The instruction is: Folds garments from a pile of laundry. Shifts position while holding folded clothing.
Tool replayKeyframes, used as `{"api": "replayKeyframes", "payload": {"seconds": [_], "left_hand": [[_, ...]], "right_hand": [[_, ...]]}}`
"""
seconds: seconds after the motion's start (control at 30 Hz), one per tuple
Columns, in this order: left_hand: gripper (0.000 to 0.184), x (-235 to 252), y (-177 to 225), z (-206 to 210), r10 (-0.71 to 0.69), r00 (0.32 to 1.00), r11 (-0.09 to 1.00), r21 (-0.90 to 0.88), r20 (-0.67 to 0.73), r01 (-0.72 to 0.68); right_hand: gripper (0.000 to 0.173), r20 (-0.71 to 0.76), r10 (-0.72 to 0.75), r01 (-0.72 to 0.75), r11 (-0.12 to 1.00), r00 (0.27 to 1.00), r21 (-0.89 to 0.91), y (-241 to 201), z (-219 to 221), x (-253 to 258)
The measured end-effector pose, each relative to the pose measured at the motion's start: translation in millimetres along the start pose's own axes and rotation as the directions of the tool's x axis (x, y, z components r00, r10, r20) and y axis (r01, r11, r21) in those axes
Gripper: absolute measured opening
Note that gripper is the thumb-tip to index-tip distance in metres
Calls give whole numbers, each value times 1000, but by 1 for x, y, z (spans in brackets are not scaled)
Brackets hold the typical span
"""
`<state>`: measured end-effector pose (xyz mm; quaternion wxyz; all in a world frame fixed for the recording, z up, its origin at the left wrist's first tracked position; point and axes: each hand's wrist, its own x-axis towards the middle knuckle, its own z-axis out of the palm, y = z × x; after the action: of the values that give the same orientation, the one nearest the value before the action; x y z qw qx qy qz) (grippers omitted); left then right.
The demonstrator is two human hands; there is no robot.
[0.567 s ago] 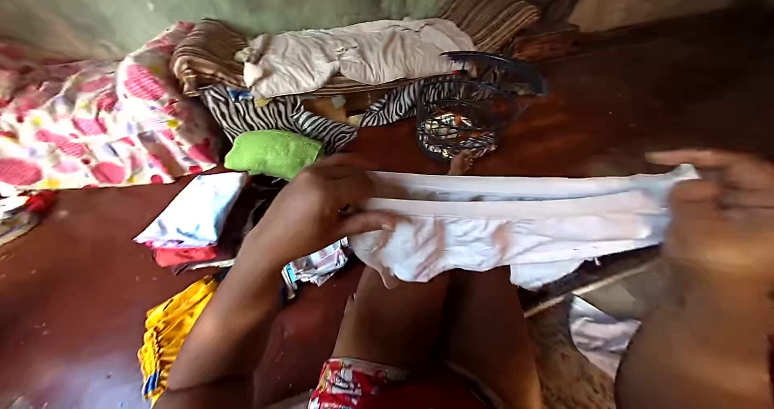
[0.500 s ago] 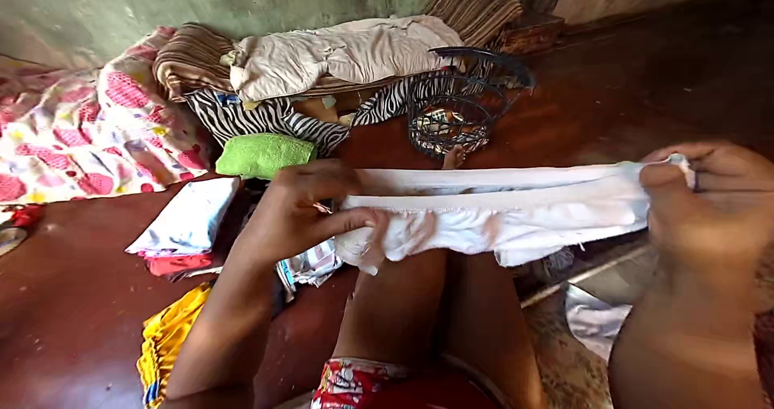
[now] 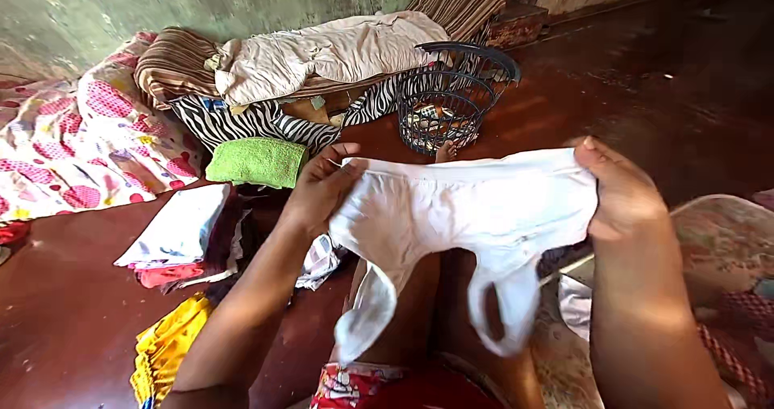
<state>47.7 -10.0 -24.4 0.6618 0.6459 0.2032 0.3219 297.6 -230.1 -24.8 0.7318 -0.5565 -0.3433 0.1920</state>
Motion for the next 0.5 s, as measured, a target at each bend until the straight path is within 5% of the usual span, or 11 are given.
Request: {"api": "replayKeyframes", "payload": {"seconds": [0.13,0.3,0.4,0.5], "left_hand": [[41,-15,5,34,205,970,962,153,131,-224],[76,-22,4,86,486,819,816,176,306,-550],[76,-19,9,86,472,824,815,200,313,-543],[65,-23,23,72,355,851,927,-25,386,-375]], "right_hand": [[19,163,-220,244,959,962,-143,-5,34,-27],[29,485,-299,330,944,822,22,-3,69,-40],[44,431,-438,504,862,789,-47,-10,52,-37],[38,237,-622,665,709,747,-236,-11,27,-23]]}}
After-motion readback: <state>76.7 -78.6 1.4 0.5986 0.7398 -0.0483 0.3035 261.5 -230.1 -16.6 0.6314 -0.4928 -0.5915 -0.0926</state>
